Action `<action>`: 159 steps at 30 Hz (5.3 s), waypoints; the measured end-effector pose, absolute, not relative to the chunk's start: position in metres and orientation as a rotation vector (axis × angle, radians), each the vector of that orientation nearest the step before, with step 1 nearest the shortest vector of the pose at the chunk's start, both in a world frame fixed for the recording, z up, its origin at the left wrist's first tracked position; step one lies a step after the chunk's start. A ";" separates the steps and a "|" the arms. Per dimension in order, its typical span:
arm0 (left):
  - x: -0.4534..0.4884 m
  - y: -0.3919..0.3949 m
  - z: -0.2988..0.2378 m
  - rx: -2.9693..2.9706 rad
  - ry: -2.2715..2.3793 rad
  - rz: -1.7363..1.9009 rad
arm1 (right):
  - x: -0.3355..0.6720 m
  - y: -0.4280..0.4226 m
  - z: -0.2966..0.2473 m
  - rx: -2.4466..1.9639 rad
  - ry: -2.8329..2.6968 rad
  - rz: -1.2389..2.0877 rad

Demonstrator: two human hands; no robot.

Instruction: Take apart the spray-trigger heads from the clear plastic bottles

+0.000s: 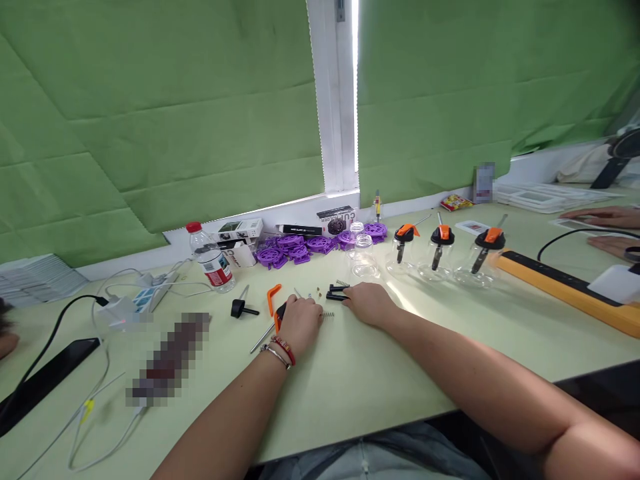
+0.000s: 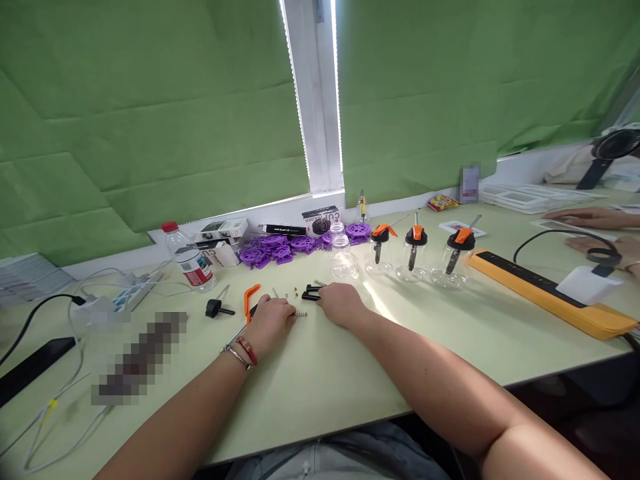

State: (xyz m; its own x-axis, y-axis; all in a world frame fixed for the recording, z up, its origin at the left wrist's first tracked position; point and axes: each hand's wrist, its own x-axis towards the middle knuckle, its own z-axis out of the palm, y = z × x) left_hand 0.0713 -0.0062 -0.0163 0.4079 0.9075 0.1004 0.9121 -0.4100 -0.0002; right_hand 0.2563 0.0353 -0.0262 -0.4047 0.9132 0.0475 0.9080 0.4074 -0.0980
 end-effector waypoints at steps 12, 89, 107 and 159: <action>0.070 -0.006 -0.017 -2.622 -1.721 -0.205 | 0.247 0.021 -0.038 -1.188 -2.575 0.240; 0.069 -0.013 -0.019 -2.673 -1.658 -0.321 | 0.245 0.098 -0.005 -1.654 -2.784 0.170; 0.069 -0.014 -0.017 -2.682 -1.655 -0.278 | 0.244 0.111 -0.014 -1.604 -2.595 0.360; 0.069 -0.013 -0.017 -2.685 -1.664 -0.289 | 0.264 0.096 -0.027 -1.712 -2.448 -0.051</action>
